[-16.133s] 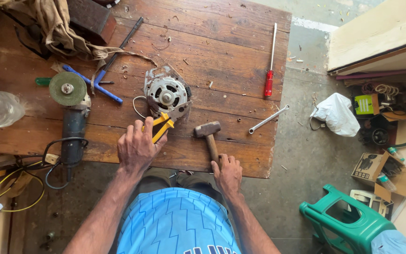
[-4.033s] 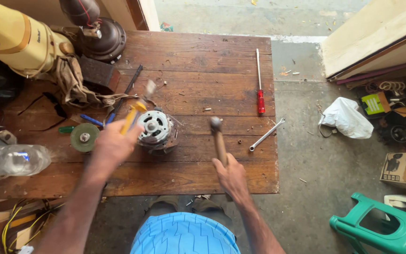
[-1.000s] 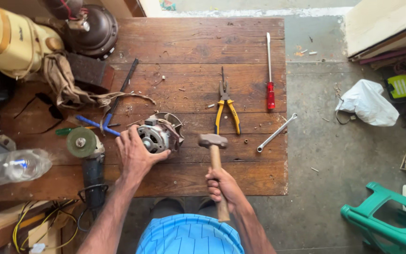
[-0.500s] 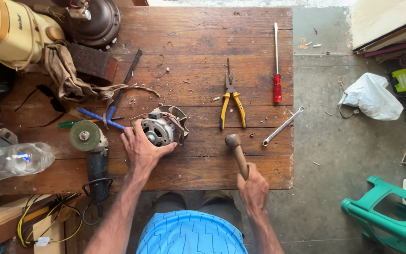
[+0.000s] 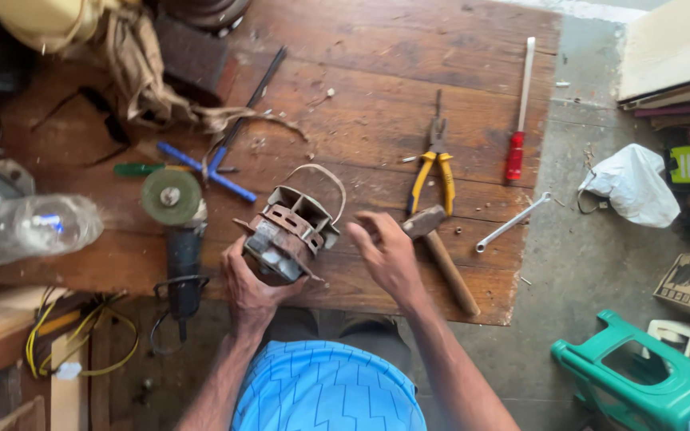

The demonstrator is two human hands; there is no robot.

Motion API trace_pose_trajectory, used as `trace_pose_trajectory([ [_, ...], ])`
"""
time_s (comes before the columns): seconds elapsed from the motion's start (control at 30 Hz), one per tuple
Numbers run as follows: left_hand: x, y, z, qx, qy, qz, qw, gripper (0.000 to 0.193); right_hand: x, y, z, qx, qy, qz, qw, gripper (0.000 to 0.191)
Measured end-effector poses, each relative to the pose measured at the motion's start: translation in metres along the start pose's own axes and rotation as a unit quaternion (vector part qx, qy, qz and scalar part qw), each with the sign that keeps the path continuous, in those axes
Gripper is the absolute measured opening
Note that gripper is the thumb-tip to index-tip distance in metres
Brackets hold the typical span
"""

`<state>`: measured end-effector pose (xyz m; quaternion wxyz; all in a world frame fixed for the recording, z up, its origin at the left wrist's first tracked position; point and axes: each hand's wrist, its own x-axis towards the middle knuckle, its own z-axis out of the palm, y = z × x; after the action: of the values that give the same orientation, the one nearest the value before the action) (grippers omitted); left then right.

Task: The person uses a hammer and a metal rod to tap and loosen parts of a disassembled electrical component on a wooden workbench. They then use pliers to pull out a wire and a screwdriver to adjust internal parts.

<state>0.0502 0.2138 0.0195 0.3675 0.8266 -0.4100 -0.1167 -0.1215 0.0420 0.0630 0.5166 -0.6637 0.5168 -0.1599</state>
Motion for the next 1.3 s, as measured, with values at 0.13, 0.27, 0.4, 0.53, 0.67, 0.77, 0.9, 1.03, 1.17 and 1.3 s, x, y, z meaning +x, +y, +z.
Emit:
trace_pose_trajectory([
  [0.13,-0.019,-0.038,-0.003,-0.059,-0.015,-0.030,0.998,0.121,0.017,-0.033,0.044,-0.088,-0.088,-0.140,0.982,0.031],
  [0.27,-0.028,-0.060,0.004,-0.066,-0.007,0.007,0.998,0.123,0.010,-0.040,0.064,-0.188,-0.078,-0.242,0.949,0.034],
  [0.4,-0.029,-0.065,0.005,-0.078,0.006,0.026,0.997,0.123,0.010,-0.041,0.076,-0.203,-0.061,-0.241,0.947,0.014],
  [0.53,-0.020,-0.055,0.015,-0.125,0.038,0.010,0.991,0.117,0.012,-0.051,0.079,-0.230,-0.035,-0.314,0.920,0.013],
  [0.67,-0.010,-0.035,0.023,-0.157,-0.012,-0.043,0.986,0.107,0.015,-0.067,0.060,-0.291,-0.026,-0.396,0.870,0.017],
  [0.77,-0.008,-0.026,0.002,-0.119,-0.043,-0.064,0.990,0.096,0.024,-0.073,0.037,-0.392,-0.070,-0.480,0.782,0.037],
  [0.9,0.026,-0.018,-0.027,-0.097,-0.046,0.015,0.994,0.085,0.033,-0.069,0.011,-0.450,-0.109,-0.551,0.694,0.035],
  [1.03,0.078,0.008,-0.026,-0.073,-0.171,0.127,0.974,0.110,0.012,-0.052,-0.004,-0.458,-0.125,-0.551,0.686,0.036],
  [1.17,0.121,0.049,0.001,0.082,-0.333,0.268,0.900,0.139,-0.016,-0.030,-0.008,-0.456,0.000,-0.440,0.773,0.043],
  [1.3,0.146,0.098,0.027,0.256,-0.476,0.298,0.787,0.154,-0.042,0.005,-0.018,-0.362,0.119,-0.305,0.873,0.033],
])
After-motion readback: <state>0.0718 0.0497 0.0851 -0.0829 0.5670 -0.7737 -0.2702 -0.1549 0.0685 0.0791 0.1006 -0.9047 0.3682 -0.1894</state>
